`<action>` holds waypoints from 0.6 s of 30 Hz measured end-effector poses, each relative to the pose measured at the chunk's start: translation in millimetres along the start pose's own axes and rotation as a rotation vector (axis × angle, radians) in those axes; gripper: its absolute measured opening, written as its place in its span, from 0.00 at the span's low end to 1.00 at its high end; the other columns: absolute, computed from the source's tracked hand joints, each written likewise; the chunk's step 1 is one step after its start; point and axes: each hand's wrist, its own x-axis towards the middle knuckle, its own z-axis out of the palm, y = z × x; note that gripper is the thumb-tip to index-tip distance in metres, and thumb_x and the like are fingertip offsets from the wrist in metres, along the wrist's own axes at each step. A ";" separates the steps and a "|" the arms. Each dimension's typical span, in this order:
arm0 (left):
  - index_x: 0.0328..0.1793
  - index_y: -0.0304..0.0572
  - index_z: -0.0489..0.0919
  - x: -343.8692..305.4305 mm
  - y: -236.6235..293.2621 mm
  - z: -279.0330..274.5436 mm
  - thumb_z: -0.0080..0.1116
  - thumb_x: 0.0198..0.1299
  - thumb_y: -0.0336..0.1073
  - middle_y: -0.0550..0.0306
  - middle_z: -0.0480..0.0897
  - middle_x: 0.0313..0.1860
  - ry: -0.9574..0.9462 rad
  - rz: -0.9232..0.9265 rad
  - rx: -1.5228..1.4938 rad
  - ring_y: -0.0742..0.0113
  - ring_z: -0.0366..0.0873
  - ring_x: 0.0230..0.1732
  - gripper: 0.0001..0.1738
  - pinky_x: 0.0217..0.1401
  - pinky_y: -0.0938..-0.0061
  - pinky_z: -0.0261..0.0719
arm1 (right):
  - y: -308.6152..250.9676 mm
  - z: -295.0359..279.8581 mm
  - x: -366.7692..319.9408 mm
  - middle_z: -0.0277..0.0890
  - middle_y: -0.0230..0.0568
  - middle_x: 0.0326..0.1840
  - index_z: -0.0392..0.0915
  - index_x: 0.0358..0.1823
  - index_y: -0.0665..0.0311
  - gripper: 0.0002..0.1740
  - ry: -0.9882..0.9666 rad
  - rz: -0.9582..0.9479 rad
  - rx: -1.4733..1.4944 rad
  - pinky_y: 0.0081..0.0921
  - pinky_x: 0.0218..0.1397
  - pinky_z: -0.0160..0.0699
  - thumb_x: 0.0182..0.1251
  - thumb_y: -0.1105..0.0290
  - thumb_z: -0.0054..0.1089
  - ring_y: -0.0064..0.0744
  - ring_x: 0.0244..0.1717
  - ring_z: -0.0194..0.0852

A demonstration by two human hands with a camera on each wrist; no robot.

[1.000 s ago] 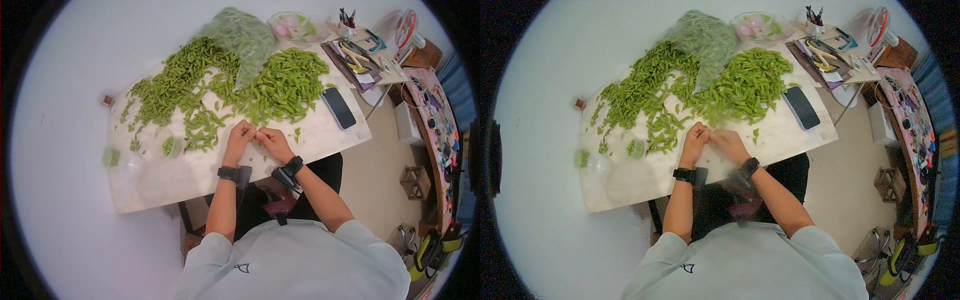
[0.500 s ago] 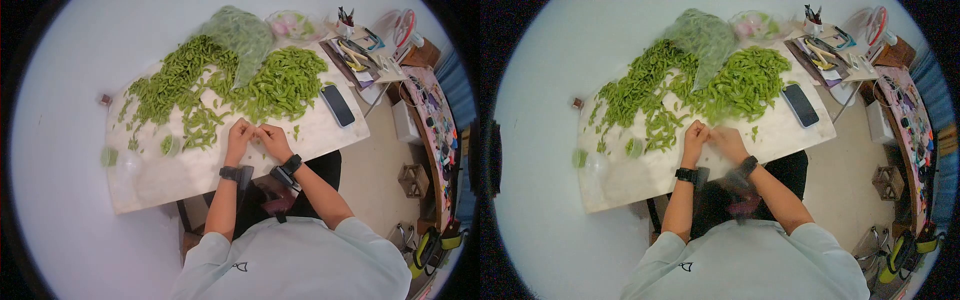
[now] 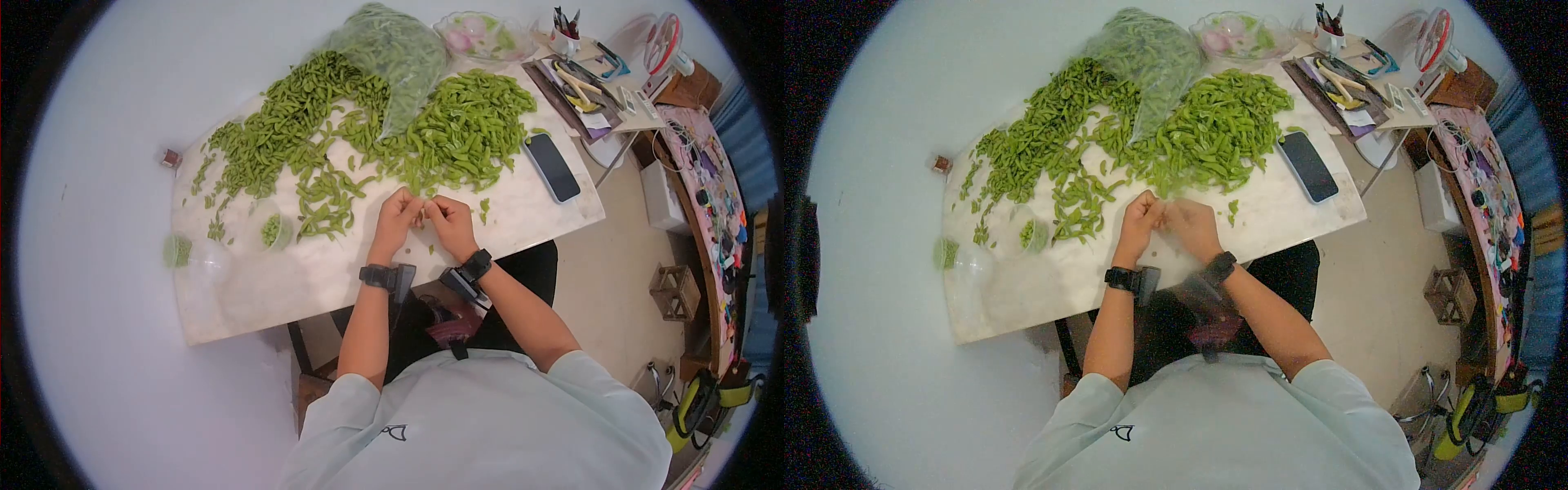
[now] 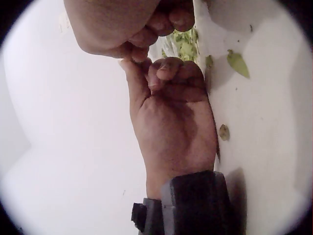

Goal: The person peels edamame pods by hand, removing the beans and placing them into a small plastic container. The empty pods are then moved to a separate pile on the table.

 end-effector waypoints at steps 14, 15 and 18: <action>0.43 0.36 0.76 -3.0 -0.7 3.6 0.59 0.71 0.29 0.63 0.78 0.31 0.067 0.089 0.033 0.77 0.75 0.32 0.05 0.38 0.80 0.75 | -0.2 -3.6 4.0 0.78 0.40 0.25 0.78 0.33 0.73 0.16 0.036 0.050 -0.052 0.28 0.35 0.74 0.73 0.66 0.53 0.25 0.27 0.71; 0.45 0.35 0.78 -3.7 -0.6 3.7 0.59 0.70 0.29 0.62 0.80 0.33 0.085 0.108 0.049 0.76 0.76 0.33 0.04 0.40 0.79 0.76 | 4.0 -4.1 4.9 0.79 0.40 0.25 0.79 0.33 0.73 0.16 0.019 0.046 -0.051 0.29 0.35 0.74 0.73 0.66 0.53 0.26 0.27 0.72; 0.50 0.33 0.81 -6.3 4.0 3.4 0.61 0.69 0.28 0.61 0.83 0.37 0.091 0.085 0.046 0.75 0.79 0.38 0.07 0.45 0.78 0.78 | 4.8 -6.1 5.9 0.79 0.40 0.26 0.79 0.34 0.73 0.16 -0.015 0.061 -0.037 0.29 0.35 0.74 0.73 0.65 0.53 0.26 0.28 0.73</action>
